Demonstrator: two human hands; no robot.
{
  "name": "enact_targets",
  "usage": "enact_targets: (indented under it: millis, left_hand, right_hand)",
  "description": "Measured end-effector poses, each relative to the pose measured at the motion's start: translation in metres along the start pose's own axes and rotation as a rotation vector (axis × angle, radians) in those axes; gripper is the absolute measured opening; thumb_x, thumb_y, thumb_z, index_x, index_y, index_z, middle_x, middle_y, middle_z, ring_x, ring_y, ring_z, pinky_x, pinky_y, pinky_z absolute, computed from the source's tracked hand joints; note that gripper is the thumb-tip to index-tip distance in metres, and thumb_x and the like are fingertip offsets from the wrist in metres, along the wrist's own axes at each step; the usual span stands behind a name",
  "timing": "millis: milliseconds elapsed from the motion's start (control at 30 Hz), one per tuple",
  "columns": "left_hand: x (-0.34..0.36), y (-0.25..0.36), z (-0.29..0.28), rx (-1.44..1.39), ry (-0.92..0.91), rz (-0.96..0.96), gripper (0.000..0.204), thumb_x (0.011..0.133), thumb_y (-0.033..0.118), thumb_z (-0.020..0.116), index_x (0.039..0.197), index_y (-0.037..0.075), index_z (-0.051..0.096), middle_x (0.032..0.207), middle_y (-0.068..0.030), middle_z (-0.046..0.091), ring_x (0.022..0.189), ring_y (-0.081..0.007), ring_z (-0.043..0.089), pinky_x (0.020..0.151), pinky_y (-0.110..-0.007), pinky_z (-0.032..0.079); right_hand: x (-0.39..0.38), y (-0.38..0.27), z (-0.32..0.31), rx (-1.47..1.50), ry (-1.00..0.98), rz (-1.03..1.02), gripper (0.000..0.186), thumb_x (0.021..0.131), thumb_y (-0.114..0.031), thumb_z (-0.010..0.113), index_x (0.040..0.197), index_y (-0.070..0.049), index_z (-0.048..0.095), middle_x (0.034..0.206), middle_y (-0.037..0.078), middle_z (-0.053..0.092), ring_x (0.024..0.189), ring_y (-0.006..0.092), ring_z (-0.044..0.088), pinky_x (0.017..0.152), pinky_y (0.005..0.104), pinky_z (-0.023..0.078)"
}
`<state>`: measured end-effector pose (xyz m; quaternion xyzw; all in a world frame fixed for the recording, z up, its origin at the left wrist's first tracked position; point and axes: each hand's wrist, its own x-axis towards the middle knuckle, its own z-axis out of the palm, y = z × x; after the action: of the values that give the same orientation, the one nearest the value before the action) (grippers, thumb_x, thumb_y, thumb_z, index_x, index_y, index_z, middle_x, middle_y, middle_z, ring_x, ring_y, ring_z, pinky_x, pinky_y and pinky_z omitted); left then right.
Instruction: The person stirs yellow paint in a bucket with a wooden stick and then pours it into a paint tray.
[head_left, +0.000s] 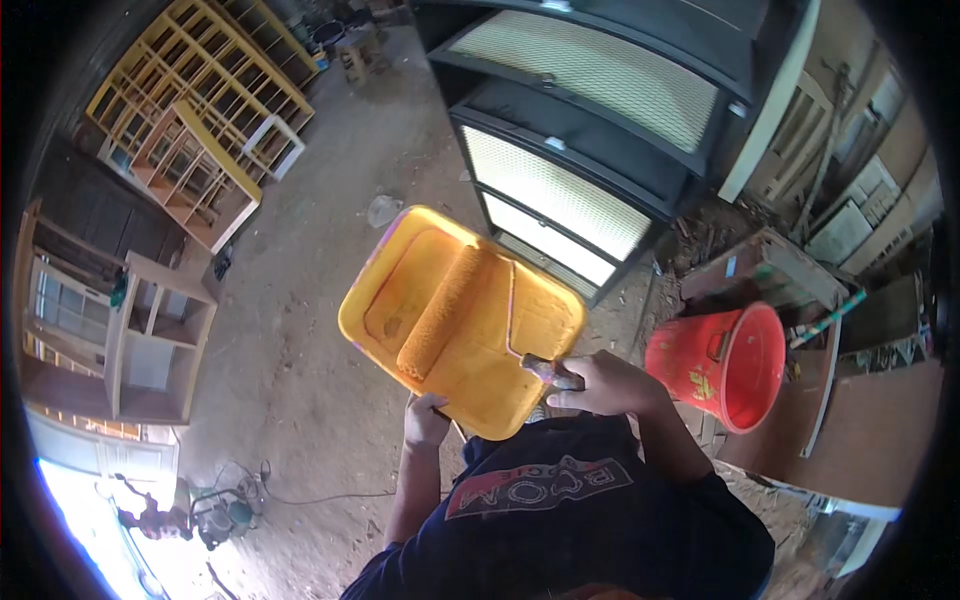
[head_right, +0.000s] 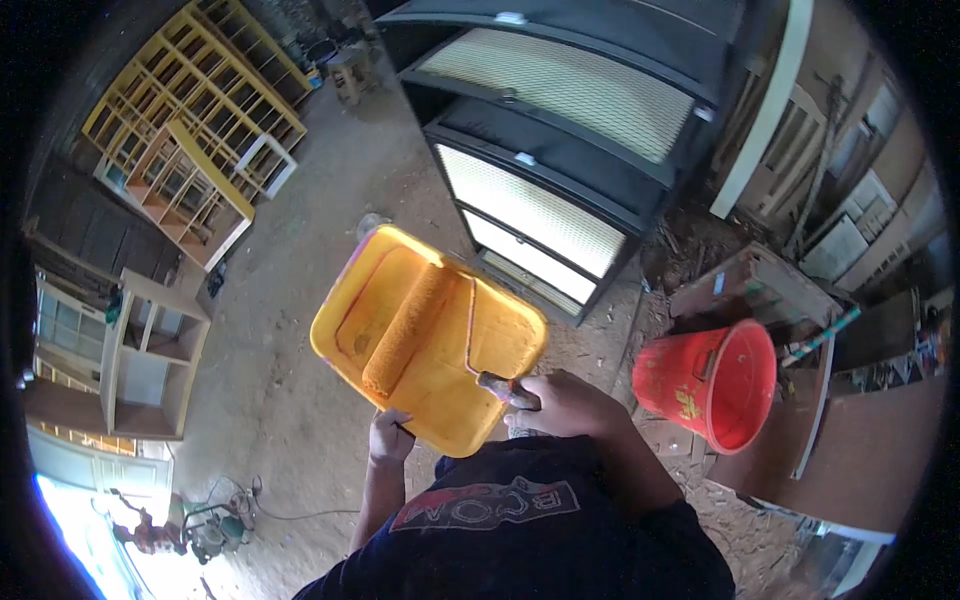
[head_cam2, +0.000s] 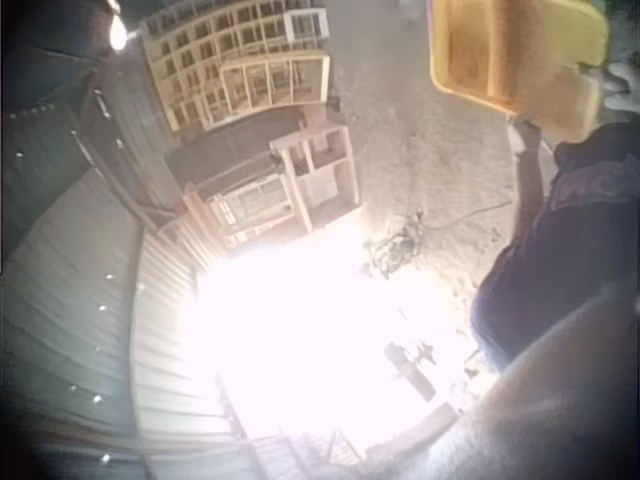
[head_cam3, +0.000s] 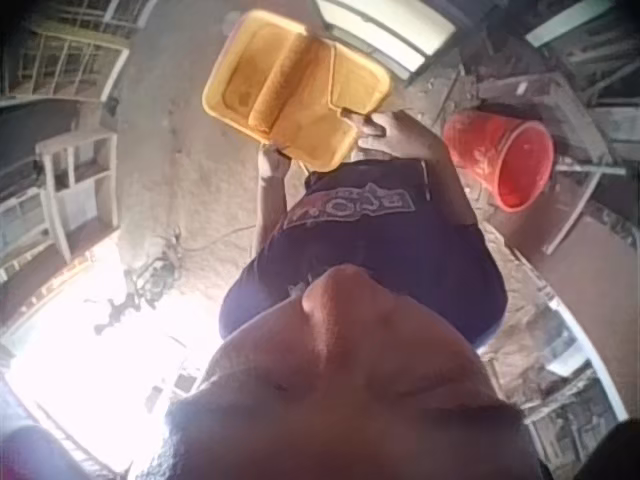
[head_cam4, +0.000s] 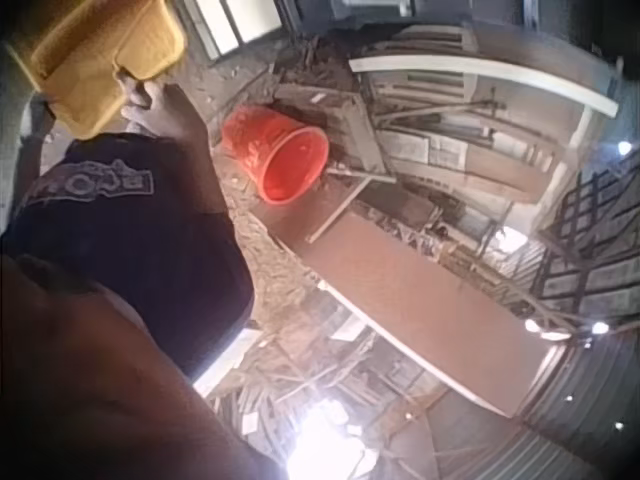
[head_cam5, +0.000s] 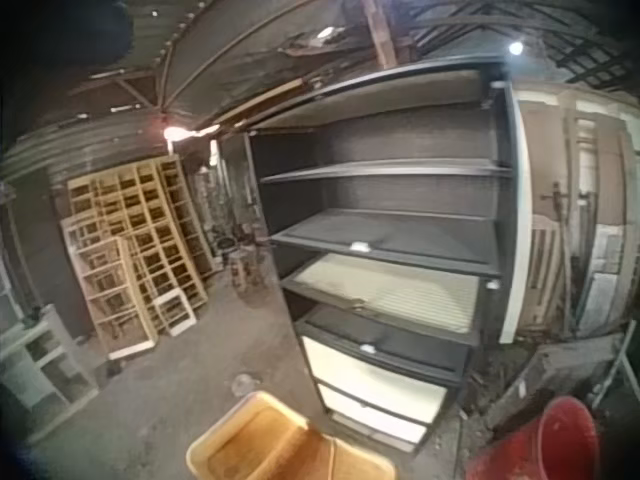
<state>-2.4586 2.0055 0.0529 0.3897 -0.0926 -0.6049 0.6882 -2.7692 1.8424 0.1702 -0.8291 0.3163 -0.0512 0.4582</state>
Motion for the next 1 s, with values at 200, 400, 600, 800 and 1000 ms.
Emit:
enact_targets:
  millis: [200,400,600,800,1000]
  left_hand:
    - [0.009,0.017,-0.039,-0.115,0.204,0.131,0.07,0.076,-0.001,0.046,0.146,-0.006,0.045,0.144,-0.0206,0.056,0.137,-0.036,0.054,0.118,-0.047,0.043]
    - [0.053,0.044,-0.126,0.656,0.34,0.382,0.065,0.075,-0.003,0.05,0.14,-0.008,0.053,0.14,-0.0206,0.061,0.135,-0.0353,0.057,0.118,-0.046,0.043]
    - [0.134,0.142,-0.085,-0.21,0.417,0.456,0.067,0.074,0.001,0.055,0.141,-0.007,0.053,0.137,-0.0183,0.062,0.131,-0.0339,0.06,0.115,-0.045,0.046]
    - [0.222,0.218,-0.122,-0.223,0.454,0.392,0.074,0.072,0.0,0.055,0.146,-0.003,0.049,0.14,-0.0161,0.06,0.133,-0.034,0.057,0.115,-0.047,0.046]
    - [0.353,0.317,-0.175,-0.23,0.39,0.32,0.076,0.072,-0.002,0.053,0.147,-0.002,0.046,0.141,-0.0159,0.059,0.134,-0.0339,0.056,0.116,-0.048,0.044]
  right_hand:
    - [0.114,-0.01,0.002,0.001,-0.307,-0.024,0.044,0.093,-0.044,0.074,0.106,-0.002,0.065,0.09,0.019,0.072,0.084,0.0353,0.072,0.075,0.0455,0.053]
    - [0.254,-0.02,0.0,0.028,-0.504,-0.058,0.05,0.094,-0.045,0.074,0.118,-0.002,0.066,0.094,0.019,0.074,0.089,0.0364,0.073,0.08,0.0449,0.054]
    - [0.394,-0.08,-0.044,-0.099,-0.583,-0.138,0.051,0.095,-0.046,0.072,0.122,-0.002,0.066,0.097,0.018,0.074,0.091,0.0357,0.073,0.082,0.0446,0.055]
    - [0.53,-0.084,-0.048,-0.094,-0.607,-0.22,0.056,0.097,-0.05,0.068,0.133,-0.007,0.063,0.106,0.021,0.074,0.1,0.0381,0.073,0.086,0.0444,0.055]
    - [0.673,-0.103,-0.058,-0.131,-0.5,-0.137,0.057,0.097,-0.051,0.068,0.131,-0.005,0.062,0.105,0.022,0.074,0.101,0.0407,0.072,0.086,0.0469,0.055]
